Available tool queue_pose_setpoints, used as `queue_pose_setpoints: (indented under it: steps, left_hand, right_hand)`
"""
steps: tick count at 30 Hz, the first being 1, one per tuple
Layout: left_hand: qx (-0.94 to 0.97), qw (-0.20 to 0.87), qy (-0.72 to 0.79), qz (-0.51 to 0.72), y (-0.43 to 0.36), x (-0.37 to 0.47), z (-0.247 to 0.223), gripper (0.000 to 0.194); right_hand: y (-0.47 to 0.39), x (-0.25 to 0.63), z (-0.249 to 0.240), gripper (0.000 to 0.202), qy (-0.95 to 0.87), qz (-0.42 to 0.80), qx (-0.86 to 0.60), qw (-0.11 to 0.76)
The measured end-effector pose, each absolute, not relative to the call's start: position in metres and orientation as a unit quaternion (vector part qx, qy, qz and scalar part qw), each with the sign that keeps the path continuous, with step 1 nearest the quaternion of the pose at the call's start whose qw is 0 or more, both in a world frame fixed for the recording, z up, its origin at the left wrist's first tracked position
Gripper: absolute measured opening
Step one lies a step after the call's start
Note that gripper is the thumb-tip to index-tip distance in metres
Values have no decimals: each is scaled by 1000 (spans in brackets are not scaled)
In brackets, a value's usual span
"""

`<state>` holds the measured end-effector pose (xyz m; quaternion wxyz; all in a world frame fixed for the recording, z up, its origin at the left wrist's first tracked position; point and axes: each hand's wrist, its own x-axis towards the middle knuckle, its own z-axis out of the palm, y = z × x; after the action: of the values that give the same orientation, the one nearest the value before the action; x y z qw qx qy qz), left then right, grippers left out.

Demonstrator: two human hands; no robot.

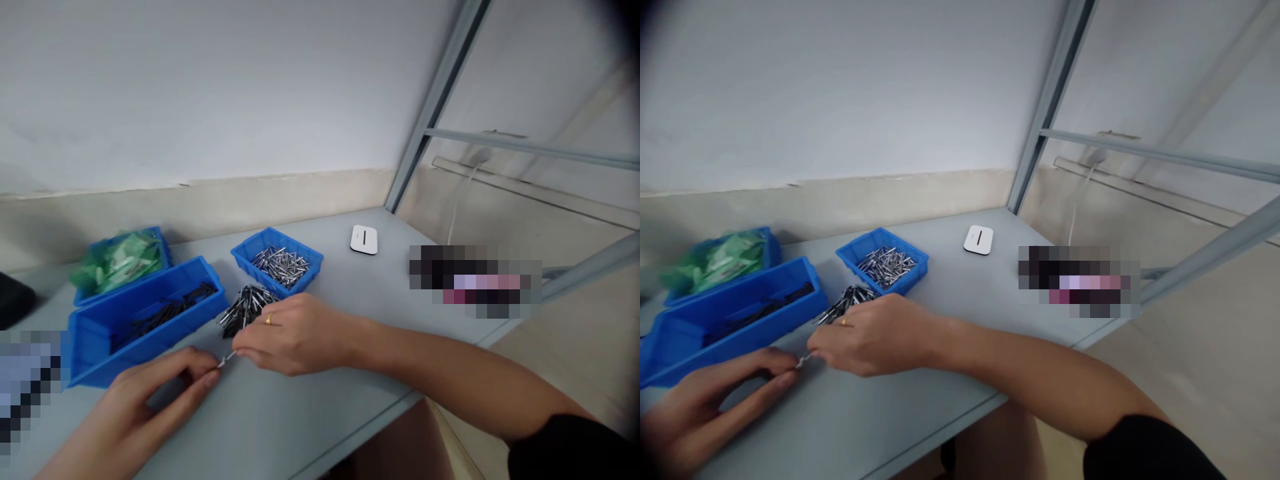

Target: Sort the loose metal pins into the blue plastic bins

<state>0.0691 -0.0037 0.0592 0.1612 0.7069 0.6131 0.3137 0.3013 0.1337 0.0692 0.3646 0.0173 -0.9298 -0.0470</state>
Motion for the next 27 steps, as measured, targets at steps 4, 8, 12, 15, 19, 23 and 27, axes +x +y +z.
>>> queue_pose_setpoints:
  steps: [4, 8, 12, 15, 19, 23, 27]
  left_hand:
    - [685, 194, 623, 323, -5, 67, 61, 30]
    - [676, 207, 628, 325, -4, 66, 65, 29]
    - [686, 205, 621, 319, -3, 64, 65, 30]
    - [701, 201, 611, 307, 0, 52, 57, 29]
    - [742, 212, 572, 279, 8, 31, 44, 30]
    - [735, 215, 581, 276, 8, 31, 42, 34]
    - [724, 180, 596, 296, 6, 39, 50, 35]
  right_hand:
    - [134, 304, 74, 31, -923, -58, 11, 379]
    - [135, 304, 73, 33, -931, -62, 6, 359]
    - [135, 305, 75, 32, -936, -57, 47, 344]
    - [134, 305, 78, 31, -941, -45, 61, 331]
    - [136, 307, 81, 30, -947, -30, 68, 311]
    - [135, 308, 81, 28, -942, -21, 87, 324]
    - [135, 307, 84, 31, -927, -33, 109, 358]
